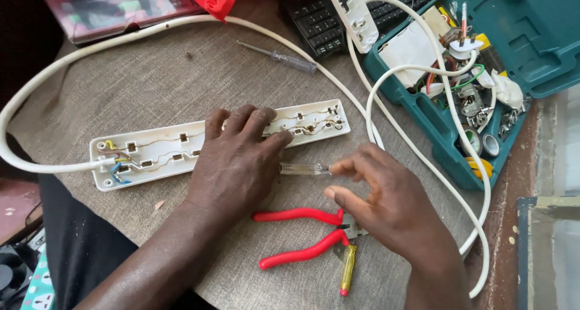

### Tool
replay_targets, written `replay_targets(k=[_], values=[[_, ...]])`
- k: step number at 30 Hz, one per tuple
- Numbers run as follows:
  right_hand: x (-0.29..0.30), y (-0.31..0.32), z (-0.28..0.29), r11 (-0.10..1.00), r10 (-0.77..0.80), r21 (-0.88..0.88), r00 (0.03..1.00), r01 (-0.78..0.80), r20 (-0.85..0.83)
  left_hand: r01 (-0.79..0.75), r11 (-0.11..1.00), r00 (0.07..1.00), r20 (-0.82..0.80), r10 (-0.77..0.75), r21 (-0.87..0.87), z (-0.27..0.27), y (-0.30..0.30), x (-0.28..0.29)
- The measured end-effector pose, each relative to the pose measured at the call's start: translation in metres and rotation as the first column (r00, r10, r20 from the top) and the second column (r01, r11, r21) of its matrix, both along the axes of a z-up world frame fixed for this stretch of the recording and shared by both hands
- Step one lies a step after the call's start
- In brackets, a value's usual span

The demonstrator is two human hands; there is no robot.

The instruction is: Assembling and repairing a power extension strip by securing internal wiring and fastening the plastic casing with a screwdriver.

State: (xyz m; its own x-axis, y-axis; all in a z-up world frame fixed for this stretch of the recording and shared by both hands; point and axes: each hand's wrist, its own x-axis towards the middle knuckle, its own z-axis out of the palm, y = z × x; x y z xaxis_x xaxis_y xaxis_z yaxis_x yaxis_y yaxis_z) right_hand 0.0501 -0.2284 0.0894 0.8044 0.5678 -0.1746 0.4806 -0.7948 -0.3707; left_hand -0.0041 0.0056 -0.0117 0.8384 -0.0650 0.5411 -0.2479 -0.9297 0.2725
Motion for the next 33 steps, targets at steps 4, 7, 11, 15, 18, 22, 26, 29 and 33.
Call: replay_targets(k=[4,7,11,15,18,22,26,29,33], values=[[-0.013,-0.016,-0.008,0.982,0.184,0.026,0.980,-0.187,0.079,0.048,0.998,0.999,0.028,-0.047,-0.042,0.005,-0.001,0.000],[-0.027,-0.009,-0.025,0.972,0.229,-0.034,0.972,-0.231,-0.051,0.000,1.000,0.999,0.050,0.002,-0.028,0.004,-0.002,-0.001],[-0.031,-0.004,-0.036,0.962,0.266,0.070,0.964,-0.264,-0.023,-0.028,1.000,0.999,-0.019,0.028,-0.005,0.003,-0.001,0.001],[-0.021,0.019,0.004,0.930,0.057,-0.322,0.938,-0.174,-0.341,-0.032,0.999,0.997,-0.071,0.030,-0.024,-0.003,0.000,-0.001],[-0.005,-0.015,-0.032,0.979,0.201,-0.038,0.979,-0.202,-0.020,-0.038,0.999,0.998,-0.057,0.037,-0.015,0.000,-0.001,-0.001],[0.016,-0.025,-0.005,0.975,0.205,0.117,0.970,-0.190,-0.131,-0.041,0.999,0.999,-0.020,0.041,-0.018,-0.015,0.000,0.004],[0.056,-0.050,0.051,0.895,-0.200,0.394,0.978,0.207,-0.058,-0.132,0.991,0.991,-0.012,0.132,-0.013,-0.040,-0.002,0.008],[0.111,-0.091,0.083,0.745,-0.614,0.396,0.783,0.536,0.095,-0.175,0.984,0.972,0.154,0.179,-0.042,-0.045,-0.005,0.019],[0.206,-0.147,0.091,0.610,-0.779,0.437,0.602,0.661,0.178,-0.120,0.992,0.942,0.313,0.122,-0.024,-0.107,0.013,0.036]])
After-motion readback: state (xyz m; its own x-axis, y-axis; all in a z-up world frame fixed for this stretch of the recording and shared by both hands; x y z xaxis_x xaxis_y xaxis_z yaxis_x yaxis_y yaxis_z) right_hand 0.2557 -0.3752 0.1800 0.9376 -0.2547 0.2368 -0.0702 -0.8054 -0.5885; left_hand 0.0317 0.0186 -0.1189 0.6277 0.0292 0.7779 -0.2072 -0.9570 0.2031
